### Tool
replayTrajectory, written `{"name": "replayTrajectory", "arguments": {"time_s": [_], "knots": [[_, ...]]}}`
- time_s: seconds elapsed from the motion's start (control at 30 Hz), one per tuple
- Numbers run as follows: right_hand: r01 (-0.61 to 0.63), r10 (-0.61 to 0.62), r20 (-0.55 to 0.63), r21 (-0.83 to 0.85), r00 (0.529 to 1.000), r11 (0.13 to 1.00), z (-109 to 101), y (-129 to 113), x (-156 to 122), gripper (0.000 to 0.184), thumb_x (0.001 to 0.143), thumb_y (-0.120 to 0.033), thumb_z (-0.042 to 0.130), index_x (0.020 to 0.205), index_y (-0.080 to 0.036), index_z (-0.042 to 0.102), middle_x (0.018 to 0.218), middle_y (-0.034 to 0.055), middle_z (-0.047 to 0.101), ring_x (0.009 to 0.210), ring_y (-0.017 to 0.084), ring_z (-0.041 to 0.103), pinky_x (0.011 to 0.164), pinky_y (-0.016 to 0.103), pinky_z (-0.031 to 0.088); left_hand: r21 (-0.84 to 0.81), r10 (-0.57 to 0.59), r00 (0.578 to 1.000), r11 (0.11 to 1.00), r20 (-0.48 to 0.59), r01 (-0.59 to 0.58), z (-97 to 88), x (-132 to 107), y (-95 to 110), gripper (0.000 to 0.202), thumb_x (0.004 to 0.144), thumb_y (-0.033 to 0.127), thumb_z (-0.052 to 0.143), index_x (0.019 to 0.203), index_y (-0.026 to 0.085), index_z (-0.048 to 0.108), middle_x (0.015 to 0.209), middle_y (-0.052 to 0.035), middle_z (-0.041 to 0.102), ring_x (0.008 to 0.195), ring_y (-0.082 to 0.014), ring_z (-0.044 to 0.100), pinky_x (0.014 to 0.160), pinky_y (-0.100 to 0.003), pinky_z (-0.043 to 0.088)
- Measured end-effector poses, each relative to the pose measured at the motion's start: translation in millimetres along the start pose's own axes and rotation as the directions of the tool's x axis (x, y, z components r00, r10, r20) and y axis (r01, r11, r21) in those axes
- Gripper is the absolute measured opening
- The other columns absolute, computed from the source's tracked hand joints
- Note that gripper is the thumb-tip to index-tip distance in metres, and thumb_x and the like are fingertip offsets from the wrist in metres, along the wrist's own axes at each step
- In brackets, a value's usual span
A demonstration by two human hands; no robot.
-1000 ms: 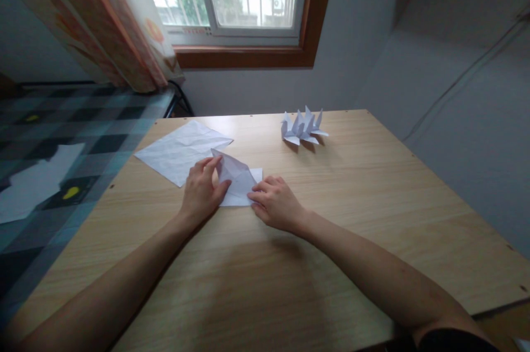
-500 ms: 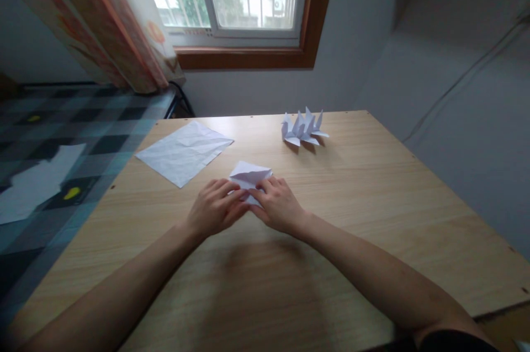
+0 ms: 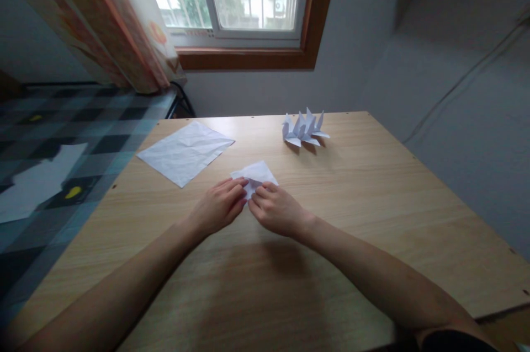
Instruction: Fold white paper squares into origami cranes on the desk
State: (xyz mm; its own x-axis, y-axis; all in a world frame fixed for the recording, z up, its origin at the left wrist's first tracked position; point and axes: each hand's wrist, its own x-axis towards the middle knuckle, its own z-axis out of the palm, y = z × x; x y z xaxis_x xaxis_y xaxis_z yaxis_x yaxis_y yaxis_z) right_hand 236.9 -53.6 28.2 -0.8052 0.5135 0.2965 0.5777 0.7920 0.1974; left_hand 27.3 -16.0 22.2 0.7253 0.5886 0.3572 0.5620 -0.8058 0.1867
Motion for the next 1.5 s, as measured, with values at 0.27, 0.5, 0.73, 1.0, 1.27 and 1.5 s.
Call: {"name": "replayTrajectory", "arguments": {"time_s": [0.27, 0.5, 0.73, 1.0, 1.27, 1.5], "knots": [[0.051, -0.048, 0.027, -0.111, 0.998, 0.993, -8, 7, 0, 0.02, 0.096, -0.012, 0.047, 0.094, -0.011, 0.067, 0.088, 0.0107, 0.071, 0.088, 0.022, 0.061, 0.104, 0.041, 0.041, -0.143, 0.03, 0.995, 0.99, 0.093, -0.017, 4.4, -4, -10, 0.029, 0.081, 0.006, 0.048, 0.101, 0.019, 0.064, 0.131, -0.0073, 0.065, 0.128, -0.023, 0.056, 0.113, -0.046, 0.039], [-0.032, 0.03, -0.026, -0.087, 0.999, 0.996, 1, 14, -1, 0.02, 0.094, -0.01, 0.05, 0.081, -0.016, 0.064, 0.074, 0.0056, 0.068, 0.076, 0.019, 0.06, 0.102, 0.038, 0.042, -0.155, 0.03, 1.0, 0.987, -0.002, -0.03, -1.3, -3, -7, 0.021, 0.081, 0.009, 0.052, 0.089, 0.02, 0.067, 0.108, -0.0043, 0.072, 0.11, -0.022, 0.062, 0.099, -0.039, 0.046], [-0.118, 0.101, -0.155, -0.1, 0.983, 0.988, 12, 21, -2, 0.022, 0.097, -0.014, 0.047, 0.09, -0.016, 0.067, 0.07, 0.0032, 0.066, 0.074, 0.019, 0.059, 0.108, 0.04, 0.034, -0.081, 0.041, 0.999, 0.996, -0.028, -0.043, -2.5, 0, -3, 0.028, 0.096, 0.027, 0.049, 0.076, 0.018, 0.067, 0.088, -0.0054, 0.069, 0.084, -0.0182, 0.058, 0.084, -0.035, 0.047], [-0.302, 0.298, -0.251, 0.023, 0.921, 0.953, 26, 23, -3, 0.025, 0.097, -0.025, 0.053, 0.12, -0.02, 0.063, 0.113, 0.0082, 0.071, 0.115, 0.025, 0.056, 0.118, 0.051, 0.018, -0.044, 0.024, 1.0, 0.999, 0.013, -0.023, -1.4, -1, -4, 0.025, 0.094, 0.021, 0.05, 0.112, 0.019, 0.066, 0.096, -0.0071, 0.068, 0.089, -0.0207, 0.058, 0.084, -0.036, 0.047], [-0.188, 0.183, -0.163, -0.02, 0.97, 0.982, 21, 30, -7, 0.021, 0.096, -0.017, 0.05, 0.083, -0.02, 0.067, 0.08, 0.0039, 0.071, 0.105, 0.023, 0.058, 0.12, 0.051, 0.011, -0.053, 0.018, 0.999, 0.998, -0.035, -0.02, 1.1, -3, -6, 0.019, 0.093, 0.022, 0.052, 0.103, 0.018, 0.068, 0.093, -0.0069, 0.068, 0.088, -0.021, 0.059, 0.082, -0.035, 0.047], [-0.221, 0.212, -0.162, -0.04, 0.964, 0.974, 15, 24, -3, 0.023, 0.096, -0.016, 0.049, 0.081, -0.019, 0.065, 0.072, 0.0022, 0.067, 0.089, 0.02, 0.056, 0.117, 0.05, 0.013, -0.088, 0.015, 0.998, 0.996, -0.06, -0.02, 1.0, -3, -7, 0.018, 0.095, 0.025, 0.05, 0.099, 0.018, 0.067, 0.089, -0.0063, 0.07, 0.082, -0.019, 0.06, 0.078, -0.033, 0.047]]}}
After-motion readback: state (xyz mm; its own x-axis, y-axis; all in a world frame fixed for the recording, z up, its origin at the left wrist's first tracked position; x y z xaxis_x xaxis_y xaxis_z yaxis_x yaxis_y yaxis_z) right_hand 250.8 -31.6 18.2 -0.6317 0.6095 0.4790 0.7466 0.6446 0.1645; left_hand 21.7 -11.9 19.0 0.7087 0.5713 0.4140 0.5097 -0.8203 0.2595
